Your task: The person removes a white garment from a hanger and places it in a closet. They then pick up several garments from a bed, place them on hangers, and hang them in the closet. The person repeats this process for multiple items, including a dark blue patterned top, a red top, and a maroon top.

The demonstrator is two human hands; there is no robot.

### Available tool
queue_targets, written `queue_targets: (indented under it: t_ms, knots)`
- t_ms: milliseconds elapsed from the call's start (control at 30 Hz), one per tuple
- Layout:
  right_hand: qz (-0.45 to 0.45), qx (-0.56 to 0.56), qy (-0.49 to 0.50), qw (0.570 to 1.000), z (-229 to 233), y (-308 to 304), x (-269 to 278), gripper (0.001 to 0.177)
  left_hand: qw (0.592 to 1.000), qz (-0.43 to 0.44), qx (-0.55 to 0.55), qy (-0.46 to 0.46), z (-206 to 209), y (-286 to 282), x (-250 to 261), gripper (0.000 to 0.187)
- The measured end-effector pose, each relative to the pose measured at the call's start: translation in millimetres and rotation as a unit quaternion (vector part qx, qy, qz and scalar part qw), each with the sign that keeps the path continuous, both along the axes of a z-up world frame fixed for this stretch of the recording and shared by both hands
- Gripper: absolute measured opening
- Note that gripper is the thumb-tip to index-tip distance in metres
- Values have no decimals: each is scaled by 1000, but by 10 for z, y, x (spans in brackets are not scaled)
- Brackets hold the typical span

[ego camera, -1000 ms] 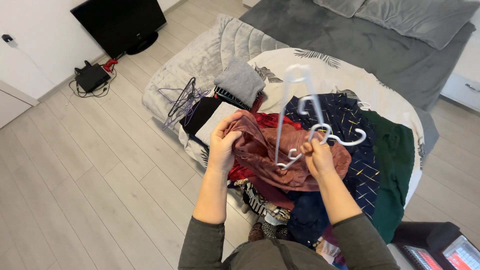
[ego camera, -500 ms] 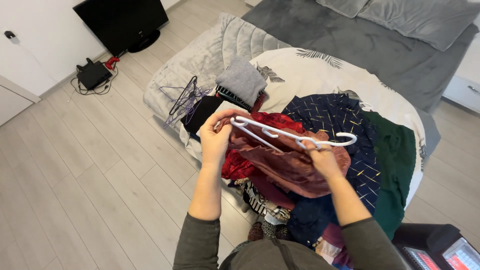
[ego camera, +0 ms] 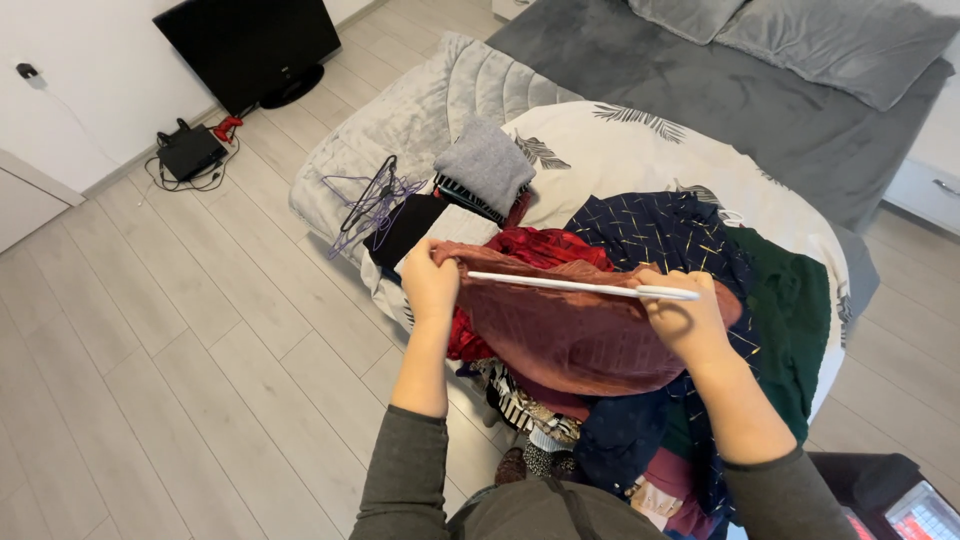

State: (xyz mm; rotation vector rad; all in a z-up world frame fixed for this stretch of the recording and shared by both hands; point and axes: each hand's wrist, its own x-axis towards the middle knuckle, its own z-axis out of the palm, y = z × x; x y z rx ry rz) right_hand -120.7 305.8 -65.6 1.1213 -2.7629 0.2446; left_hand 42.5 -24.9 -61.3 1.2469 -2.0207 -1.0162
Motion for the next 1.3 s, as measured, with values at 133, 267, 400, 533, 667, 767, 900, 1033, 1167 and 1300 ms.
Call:
queue_targets:
  t_ms: [133, 267, 400, 533, 667, 767, 900, 1033, 1167, 1300]
  knots:
    - [-11, 37, 16, 999, 184, -29, 176, 19, 993, -83, -52, -66, 104, 90, -37, 19]
    - [-5, 25, -69, 997, 17, -54, 48, 18, 962, -229, 55, -135, -96, 62, -246, 31]
    - [23, -18, -129, 991, 396, -80, 240, 15, 942, -284, 130, -120, 187, 323, -226, 32]
    - [7, -128, -154, 980, 459, 20, 184, 15, 910, -363, 198, 21, 787, 529, -44, 65]
    - [-25, -229, -170, 958, 447, 129, 74, 13, 889, -437, -1, -133, 1059, 597, 71, 76]
    - [-20, -267, -207, 941, 577, 136, 120, 9, 859, -478, -127, -131, 857, 663, -35, 47]
    - [-11, -296, -237, 925, 794, 135, 167, 14, 836, -489, -202, -147, 871, 745, -89, 33]
    - [72, -339, -88, 934, 940, 327, 73, 53, 873, -445, -169, -109, 885, 661, -5, 26]
    - [-12, -360, 49, 932, 804, 394, 190, 65, 908, -392, -142, -46, 736, 628, 28, 27]
    - [-93, -331, 62, 937, 761, 133, 444, 69, 918, -381, -112, 14, 762, 729, 68, 31]
